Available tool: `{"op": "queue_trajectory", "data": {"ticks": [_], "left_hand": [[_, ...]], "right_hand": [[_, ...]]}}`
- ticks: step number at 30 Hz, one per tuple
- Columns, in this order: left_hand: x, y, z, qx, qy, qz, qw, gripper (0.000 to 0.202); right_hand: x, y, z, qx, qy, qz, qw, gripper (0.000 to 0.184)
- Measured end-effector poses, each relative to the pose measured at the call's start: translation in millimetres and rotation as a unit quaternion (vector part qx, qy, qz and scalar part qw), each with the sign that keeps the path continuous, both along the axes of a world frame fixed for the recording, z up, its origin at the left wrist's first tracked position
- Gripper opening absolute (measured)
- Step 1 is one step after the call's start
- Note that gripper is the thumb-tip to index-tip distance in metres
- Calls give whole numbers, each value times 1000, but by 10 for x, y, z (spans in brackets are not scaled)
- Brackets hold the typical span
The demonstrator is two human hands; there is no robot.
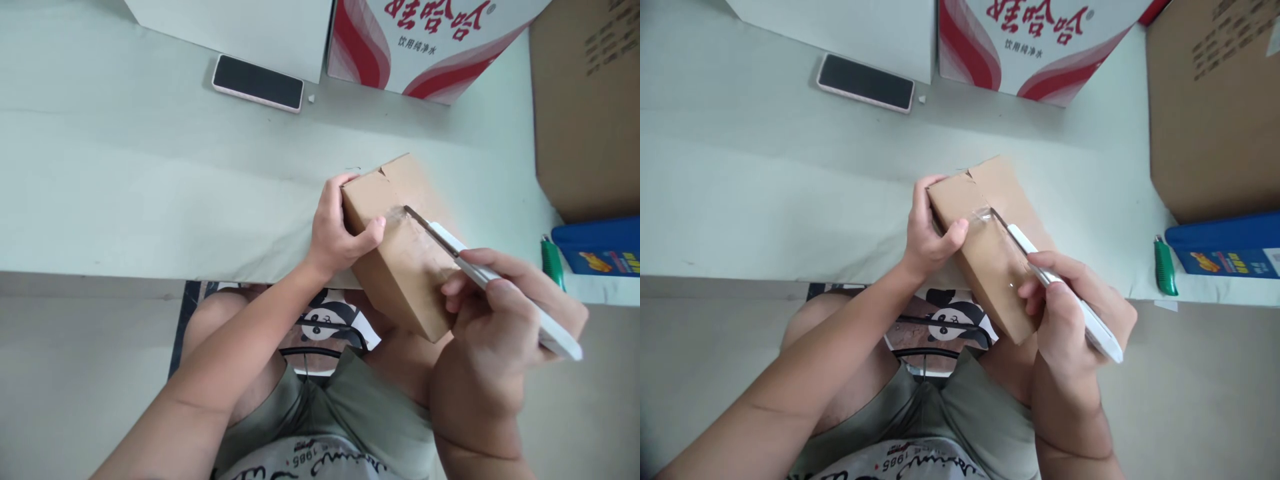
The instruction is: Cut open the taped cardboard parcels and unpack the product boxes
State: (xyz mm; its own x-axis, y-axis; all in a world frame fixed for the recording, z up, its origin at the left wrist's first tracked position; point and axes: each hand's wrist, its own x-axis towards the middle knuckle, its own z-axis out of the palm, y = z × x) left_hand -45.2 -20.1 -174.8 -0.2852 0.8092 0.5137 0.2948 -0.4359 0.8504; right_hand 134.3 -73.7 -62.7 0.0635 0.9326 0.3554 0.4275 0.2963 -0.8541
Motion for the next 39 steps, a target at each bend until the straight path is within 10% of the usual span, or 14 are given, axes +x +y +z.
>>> {"op": "queue_trajectory", "data": {"ticks": [8, 22, 39], "left_hand": [[-16, 18, -37, -9, 4, -13, 1000, 58], [-14, 75, -105, 14, 21, 3, 1000, 59], [-14, 129, -166, 14, 17, 5, 1000, 63]], "right_hand": [[-28, -11, -9, 39, 37, -56, 997, 31], [92, 48, -60, -11, 2, 92, 996, 27], [10, 145, 90, -36, 44, -8, 998, 26]]}}
